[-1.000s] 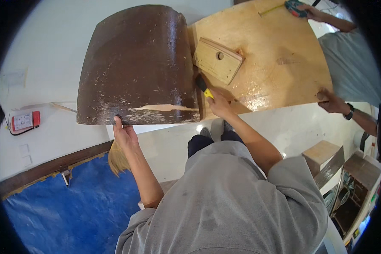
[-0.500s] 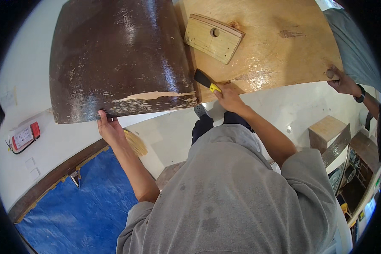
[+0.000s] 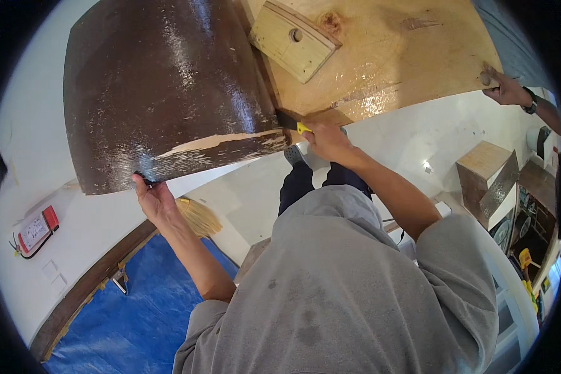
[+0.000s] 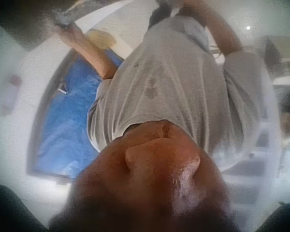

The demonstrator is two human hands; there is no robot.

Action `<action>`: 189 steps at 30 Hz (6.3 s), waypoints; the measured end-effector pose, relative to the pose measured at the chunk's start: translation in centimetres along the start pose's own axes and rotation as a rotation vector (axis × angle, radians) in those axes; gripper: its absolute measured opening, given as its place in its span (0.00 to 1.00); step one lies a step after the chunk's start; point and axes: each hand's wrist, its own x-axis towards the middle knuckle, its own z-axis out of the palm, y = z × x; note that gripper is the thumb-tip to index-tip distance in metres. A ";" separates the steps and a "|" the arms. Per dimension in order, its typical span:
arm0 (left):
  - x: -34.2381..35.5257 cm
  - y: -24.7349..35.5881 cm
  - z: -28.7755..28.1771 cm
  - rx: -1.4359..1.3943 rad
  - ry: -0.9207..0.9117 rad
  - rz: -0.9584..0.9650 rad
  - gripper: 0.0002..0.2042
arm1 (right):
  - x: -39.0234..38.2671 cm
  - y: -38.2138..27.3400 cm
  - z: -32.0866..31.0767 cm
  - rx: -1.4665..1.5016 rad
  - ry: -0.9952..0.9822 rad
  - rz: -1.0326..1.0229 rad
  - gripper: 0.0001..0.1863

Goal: Repairing furniture by scraping off old laminate material, cleaning the area, and measuring new boards for installation.

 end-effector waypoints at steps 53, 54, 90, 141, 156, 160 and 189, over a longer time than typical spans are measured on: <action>-2.2 -0.9 3.1 -0.025 -0.060 -0.060 0.06 | 10.7 -0.3 -7.3 -0.161 0.448 -0.023 0.17; -2.3 -0.6 3.7 -0.001 -0.113 -0.039 0.06 | 9.7 -0.1 -7.5 -0.127 0.395 0.043 0.18; -10.9 -5.1 20.1 0.915 -0.557 0.292 0.10 | -3.5 6.5 -8.7 0.542 0.190 0.339 0.12; -13.7 -11.9 29.6 1.096 -0.838 0.619 0.11 | 6.2 13.1 -20.6 0.870 0.463 0.343 0.12; -6.0 -1.2 16.9 0.835 -0.263 0.502 0.14 | 0.1 6.8 -11.4 0.220 0.099 0.287 0.14; -2.2 -0.9 14.9 0.876 -0.278 0.435 0.15 | -1.9 5.9 -6.7 0.224 0.082 0.288 0.15; 3.0 -0.4 13.5 0.699 -0.300 0.308 0.11 | -19.0 8.4 -6.7 0.024 0.352 0.542 0.15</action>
